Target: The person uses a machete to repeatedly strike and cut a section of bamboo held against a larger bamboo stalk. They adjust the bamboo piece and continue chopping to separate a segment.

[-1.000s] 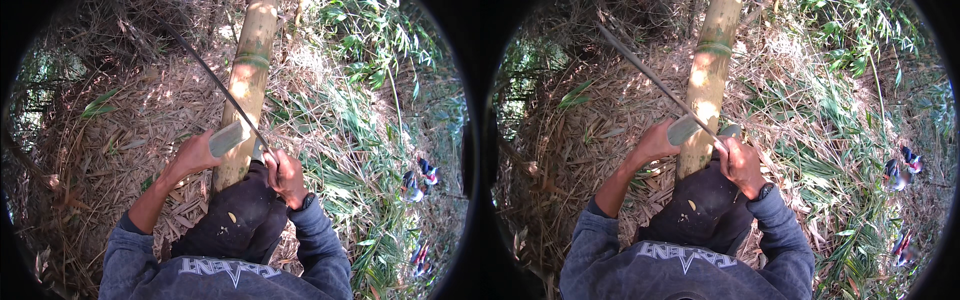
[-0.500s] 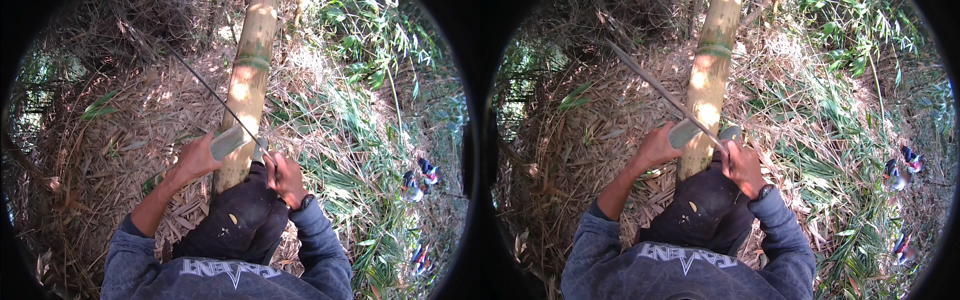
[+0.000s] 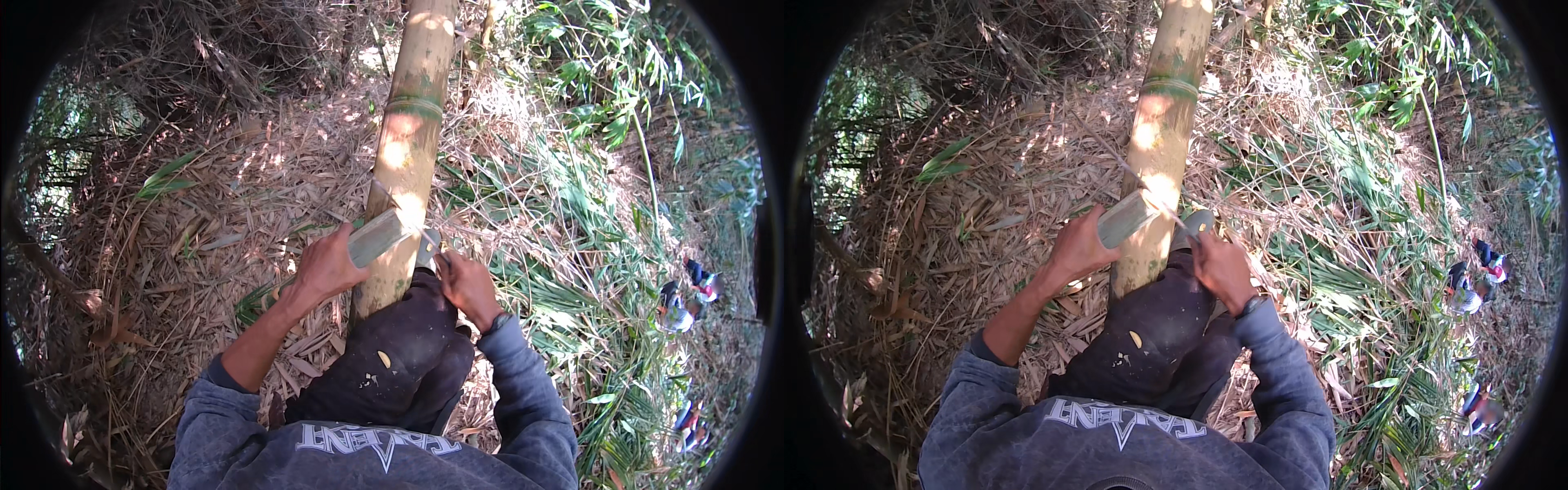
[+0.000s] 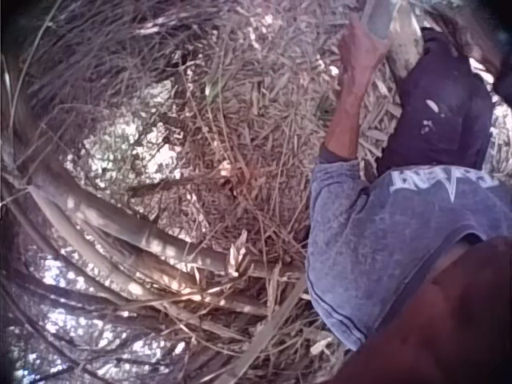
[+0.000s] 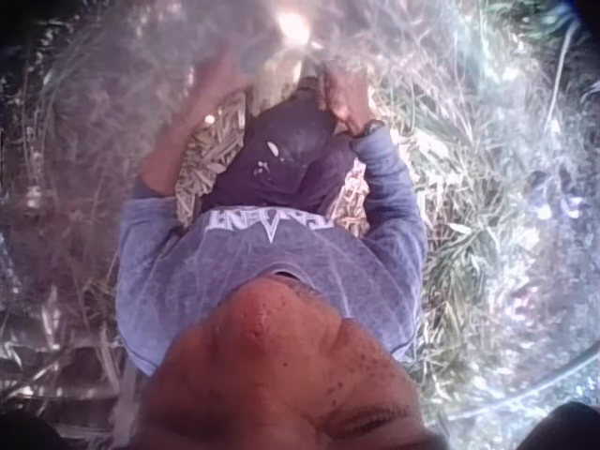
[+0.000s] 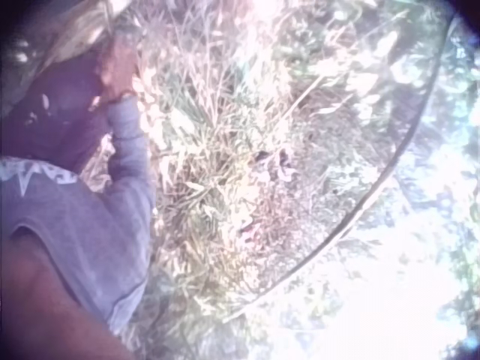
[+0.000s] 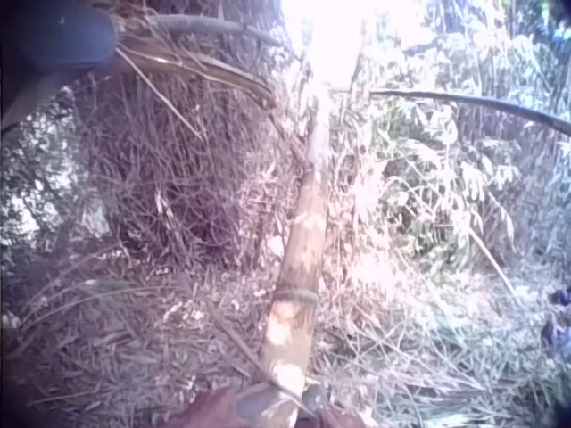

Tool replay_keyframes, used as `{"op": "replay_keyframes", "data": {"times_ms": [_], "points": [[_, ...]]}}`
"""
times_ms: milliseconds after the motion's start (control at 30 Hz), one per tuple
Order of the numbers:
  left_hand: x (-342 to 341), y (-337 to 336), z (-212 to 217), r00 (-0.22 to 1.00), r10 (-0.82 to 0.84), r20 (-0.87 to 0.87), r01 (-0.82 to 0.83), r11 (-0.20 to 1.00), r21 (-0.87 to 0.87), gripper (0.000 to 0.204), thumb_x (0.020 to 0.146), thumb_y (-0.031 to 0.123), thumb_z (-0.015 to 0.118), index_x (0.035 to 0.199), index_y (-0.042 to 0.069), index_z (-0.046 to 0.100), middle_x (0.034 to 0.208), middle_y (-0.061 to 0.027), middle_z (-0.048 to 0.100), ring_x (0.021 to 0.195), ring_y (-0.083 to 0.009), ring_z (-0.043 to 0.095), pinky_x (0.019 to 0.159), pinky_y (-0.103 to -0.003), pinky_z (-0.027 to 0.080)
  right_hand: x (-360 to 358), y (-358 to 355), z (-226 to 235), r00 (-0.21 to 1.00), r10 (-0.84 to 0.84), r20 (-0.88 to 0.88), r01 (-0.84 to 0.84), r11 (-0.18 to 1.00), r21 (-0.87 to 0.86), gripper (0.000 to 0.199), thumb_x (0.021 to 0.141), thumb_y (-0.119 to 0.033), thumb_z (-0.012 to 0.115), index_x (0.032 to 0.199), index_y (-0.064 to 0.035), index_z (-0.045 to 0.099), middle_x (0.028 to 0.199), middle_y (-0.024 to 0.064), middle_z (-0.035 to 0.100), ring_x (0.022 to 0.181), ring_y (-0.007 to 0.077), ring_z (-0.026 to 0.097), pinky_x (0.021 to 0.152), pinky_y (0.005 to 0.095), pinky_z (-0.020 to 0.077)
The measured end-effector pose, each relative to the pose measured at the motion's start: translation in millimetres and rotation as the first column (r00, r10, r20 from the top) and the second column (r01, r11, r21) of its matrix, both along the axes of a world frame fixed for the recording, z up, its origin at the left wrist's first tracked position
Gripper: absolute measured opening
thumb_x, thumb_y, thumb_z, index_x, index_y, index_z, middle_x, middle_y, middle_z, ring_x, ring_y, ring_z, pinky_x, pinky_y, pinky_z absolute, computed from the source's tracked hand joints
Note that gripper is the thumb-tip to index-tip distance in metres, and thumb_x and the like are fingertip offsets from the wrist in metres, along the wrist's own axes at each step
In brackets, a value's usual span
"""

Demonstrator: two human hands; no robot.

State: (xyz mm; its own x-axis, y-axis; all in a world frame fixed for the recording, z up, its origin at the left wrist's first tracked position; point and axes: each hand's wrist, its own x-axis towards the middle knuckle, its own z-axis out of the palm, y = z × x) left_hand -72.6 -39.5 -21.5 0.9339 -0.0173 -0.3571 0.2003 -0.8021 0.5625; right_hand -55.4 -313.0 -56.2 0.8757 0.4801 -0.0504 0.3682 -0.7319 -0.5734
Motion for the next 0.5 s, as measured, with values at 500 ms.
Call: {"op": "replay_keyframes", "data": {"times_ms": [500], "points": [[-7.9,-2.3,-10.7,0.998,0.034,0.046,-0.035,0.999,0.027,0.055,0.071,0.028,0.076,0.113,0.001,0.053,0.094,-0.025,0.067,0.088,-0.0424,0.067,0.076,-0.05,0.053,4.3,8.1,15.9,0.998,-0.051,0.037,0.047,0.993,0.104,0.013,0.095,-0.015,0.059,0.089,-0.0035,0.058,0.068,0.0195,0.059,0.056,0.0371,0.059,0.051,0.0453,0.0452]]}}
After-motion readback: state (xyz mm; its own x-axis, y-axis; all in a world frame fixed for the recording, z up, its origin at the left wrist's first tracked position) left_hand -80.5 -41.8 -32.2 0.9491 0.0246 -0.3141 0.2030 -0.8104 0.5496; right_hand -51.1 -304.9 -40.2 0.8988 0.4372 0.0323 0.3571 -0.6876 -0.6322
